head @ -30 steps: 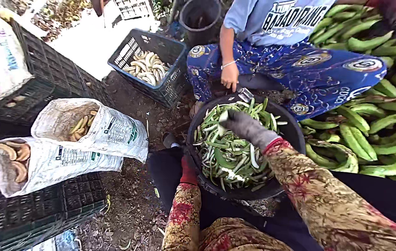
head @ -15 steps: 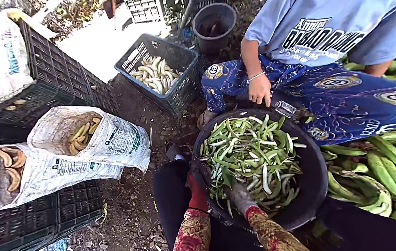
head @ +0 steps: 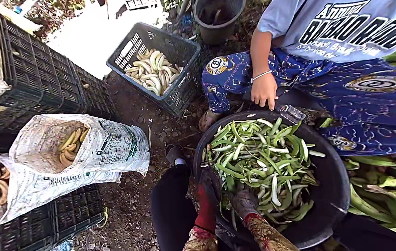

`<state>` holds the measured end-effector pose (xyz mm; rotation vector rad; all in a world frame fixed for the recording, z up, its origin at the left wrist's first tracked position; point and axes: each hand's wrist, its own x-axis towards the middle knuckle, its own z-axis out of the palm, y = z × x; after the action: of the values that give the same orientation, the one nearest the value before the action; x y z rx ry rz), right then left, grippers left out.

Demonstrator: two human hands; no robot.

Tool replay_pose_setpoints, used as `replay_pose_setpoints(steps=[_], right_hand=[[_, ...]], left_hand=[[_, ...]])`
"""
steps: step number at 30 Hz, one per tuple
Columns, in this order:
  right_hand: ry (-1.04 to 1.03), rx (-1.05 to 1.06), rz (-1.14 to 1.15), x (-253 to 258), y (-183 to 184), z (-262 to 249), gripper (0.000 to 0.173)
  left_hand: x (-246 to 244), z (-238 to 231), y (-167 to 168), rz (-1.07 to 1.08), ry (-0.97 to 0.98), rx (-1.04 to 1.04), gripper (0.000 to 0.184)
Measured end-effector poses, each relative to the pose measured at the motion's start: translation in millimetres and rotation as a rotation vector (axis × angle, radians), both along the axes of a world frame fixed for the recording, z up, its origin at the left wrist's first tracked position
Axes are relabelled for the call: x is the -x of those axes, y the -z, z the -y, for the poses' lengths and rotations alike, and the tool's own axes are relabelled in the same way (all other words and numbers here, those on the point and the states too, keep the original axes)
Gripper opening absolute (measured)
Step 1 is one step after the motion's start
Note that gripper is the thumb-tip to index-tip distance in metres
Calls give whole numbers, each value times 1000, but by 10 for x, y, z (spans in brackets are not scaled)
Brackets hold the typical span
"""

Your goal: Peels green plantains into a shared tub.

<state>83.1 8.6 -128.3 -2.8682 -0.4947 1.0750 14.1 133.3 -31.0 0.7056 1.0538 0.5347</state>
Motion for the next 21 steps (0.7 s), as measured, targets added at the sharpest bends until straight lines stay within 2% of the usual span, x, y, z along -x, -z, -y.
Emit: replay_pose_setpoints(steps=[5, 8, 11, 13, 15, 16, 18, 21], right_hand=[[24, -154, -156, -309, -336, 366, 81], [206, -383, -260, -557, -709, 686, 86], [505, -758, -279, -773, -1256, 968, 84], [693, -1114, -315, -861, -1569, 1169, 78], [792, -1535, -468, -940, -1810, 1333, 66], [828, -1675, -524, -956, -1931, 1381, 62], [979, -1743, -481, -962, -2051, 1399, 55], [1364, -1717, -455, -967, -1890, 1318, 43]], left_hand=[[-42, 50, -13, -42, 68, 33, 41], [-23, 138, -3, -53, 175, -17, 42], [-11, 250, -92, -128, 366, -116, 40], [28, 354, -170, -176, 452, -169, 41], [83, 419, -270, -155, 512, -212, 43], [109, 459, -305, -114, 532, -243, 43], [145, 576, -412, -32, 605, -281, 46], [158, 819, -526, 99, 738, -393, 55]])
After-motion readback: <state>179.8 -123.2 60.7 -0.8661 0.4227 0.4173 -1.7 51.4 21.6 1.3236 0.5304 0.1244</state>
